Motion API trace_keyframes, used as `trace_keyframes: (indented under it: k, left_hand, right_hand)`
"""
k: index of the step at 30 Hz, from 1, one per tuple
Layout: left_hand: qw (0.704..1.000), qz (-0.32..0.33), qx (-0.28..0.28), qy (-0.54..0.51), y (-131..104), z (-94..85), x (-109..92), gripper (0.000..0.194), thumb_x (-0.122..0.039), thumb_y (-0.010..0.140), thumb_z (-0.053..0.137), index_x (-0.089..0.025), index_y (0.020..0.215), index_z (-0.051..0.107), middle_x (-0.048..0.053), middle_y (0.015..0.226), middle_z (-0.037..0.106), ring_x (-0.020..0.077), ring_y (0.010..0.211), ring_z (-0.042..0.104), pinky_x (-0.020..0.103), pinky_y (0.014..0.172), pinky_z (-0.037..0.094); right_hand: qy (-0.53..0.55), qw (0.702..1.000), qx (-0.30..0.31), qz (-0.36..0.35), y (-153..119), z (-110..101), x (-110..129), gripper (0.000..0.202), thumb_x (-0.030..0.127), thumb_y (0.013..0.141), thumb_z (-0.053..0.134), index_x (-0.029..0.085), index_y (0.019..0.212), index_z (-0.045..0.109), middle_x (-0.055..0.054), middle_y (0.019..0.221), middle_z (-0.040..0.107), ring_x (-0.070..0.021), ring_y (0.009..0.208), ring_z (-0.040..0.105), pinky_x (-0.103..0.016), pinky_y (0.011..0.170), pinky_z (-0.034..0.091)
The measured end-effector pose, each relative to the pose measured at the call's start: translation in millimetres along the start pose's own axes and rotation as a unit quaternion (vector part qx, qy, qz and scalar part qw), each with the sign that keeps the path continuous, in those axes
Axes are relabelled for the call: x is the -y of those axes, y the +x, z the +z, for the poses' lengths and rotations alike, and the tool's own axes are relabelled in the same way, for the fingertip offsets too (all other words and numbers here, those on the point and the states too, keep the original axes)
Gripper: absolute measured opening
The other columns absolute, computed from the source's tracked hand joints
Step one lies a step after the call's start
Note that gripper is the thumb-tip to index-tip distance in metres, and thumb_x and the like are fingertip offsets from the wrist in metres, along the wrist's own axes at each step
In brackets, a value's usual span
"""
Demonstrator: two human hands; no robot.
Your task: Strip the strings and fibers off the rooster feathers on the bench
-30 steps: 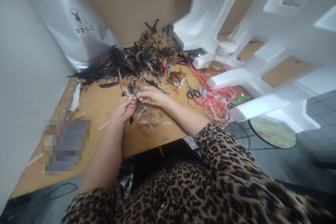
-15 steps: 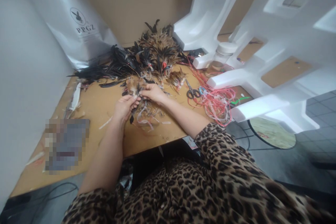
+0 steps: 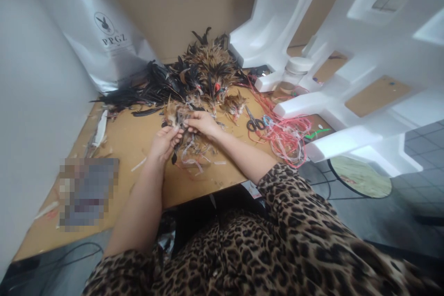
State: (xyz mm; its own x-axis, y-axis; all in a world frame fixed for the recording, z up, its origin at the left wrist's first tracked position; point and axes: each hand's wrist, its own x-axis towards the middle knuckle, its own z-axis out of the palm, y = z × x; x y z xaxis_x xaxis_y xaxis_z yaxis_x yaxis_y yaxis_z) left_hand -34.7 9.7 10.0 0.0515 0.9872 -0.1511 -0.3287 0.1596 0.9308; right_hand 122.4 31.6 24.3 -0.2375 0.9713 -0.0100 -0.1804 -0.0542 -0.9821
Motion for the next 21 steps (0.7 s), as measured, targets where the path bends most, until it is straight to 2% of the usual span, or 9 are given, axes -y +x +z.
trace_keyframes:
  k: [3, 6, 12, 16, 19, 21]
  left_hand:
    - [0.999, -0.025, -0.004, -0.047, -0.1, 0.0, -1.7, 0.008, -0.012, 0.068, 0.07, -0.009, 0.067, 0.063, 0.004, 0.065, 0.067, 0.0034, 0.048, 0.056, 0.009, 0.042, 0.042]
    - [0.997, -0.055, 0.011, -0.061, -1.1, 1.4, -2.5, 0.003, -0.008, 0.071, 0.067, -0.008, 0.071, 0.063, 0.005, 0.067, 0.068, 0.0032, 0.048, 0.056, 0.008, 0.042, 0.043]
    - [0.993, -0.083, 0.044, -0.077, -2.0, 1.3, -1.3, 0.003, -0.005, 0.072, 0.064, -0.007, 0.07, 0.064, 0.005, 0.064, 0.065, 0.0025, 0.046, 0.055, 0.007, 0.042, 0.044]
    - [0.99, -0.093, 0.058, -0.086, -1.6, -1.8, -0.6, 0.005, -0.004, 0.072, 0.063, -0.007, 0.068, 0.063, 0.004, 0.062, 0.064, 0.0022, 0.047, 0.055, 0.008, 0.045, 0.045]
    - [0.991, -0.088, 0.064, -0.078, -1.3, -2.7, -0.1, 0.007, -0.005, 0.07, 0.066, -0.007, 0.065, 0.062, 0.004, 0.06, 0.063, 0.0022, 0.047, 0.054, 0.008, 0.045, 0.044]
    - [0.994, -0.072, 0.051, -0.067, -1.1, -1.8, -0.2, 0.007, -0.007, 0.068, 0.068, -0.008, 0.065, 0.062, 0.004, 0.06, 0.063, 0.0021, 0.046, 0.053, 0.008, 0.044, 0.043]
  right_hand:
    - [0.014, 0.999, 0.03, -0.031, 1.5, -0.3, -4.2, 0.019, 0.027, 0.066, 0.07, 0.012, 0.069, 0.059, 0.004, 0.055, 0.058, -0.0026, 0.045, 0.047, -0.014, 0.045, 0.035]
    - [0.02, 0.996, 0.064, -0.066, 2.7, -0.6, -8.7, 0.023, 0.03, 0.063, 0.073, 0.011, 0.072, 0.063, 0.003, 0.062, 0.06, -0.0041, 0.054, 0.05, -0.016, 0.055, 0.04]
    - [-0.062, 0.988, 0.047, -0.131, 0.9, -3.1, -3.1, 0.015, 0.026, 0.063, 0.073, 0.014, 0.07, 0.069, 0.001, 0.072, 0.063, -0.0078, 0.07, 0.055, -0.02, 0.07, 0.043]
    - [-0.103, 0.975, 0.064, -0.185, 0.6, -4.4, -1.4, 0.009, 0.024, 0.065, 0.072, 0.016, 0.07, 0.071, -0.001, 0.077, 0.064, -0.0093, 0.077, 0.057, -0.022, 0.079, 0.043]
    - [-0.099, 0.976, 0.056, -0.184, 0.6, -2.5, -4.2, 0.011, 0.024, 0.064, 0.073, 0.016, 0.07, 0.07, 0.0, 0.077, 0.063, -0.0091, 0.077, 0.057, -0.023, 0.08, 0.043]
    - [-0.067, 0.986, 0.041, -0.144, 0.0, -0.5, -5.3, 0.016, 0.025, 0.062, 0.073, 0.015, 0.073, 0.068, 0.001, 0.075, 0.063, -0.0082, 0.072, 0.056, -0.022, 0.075, 0.045]
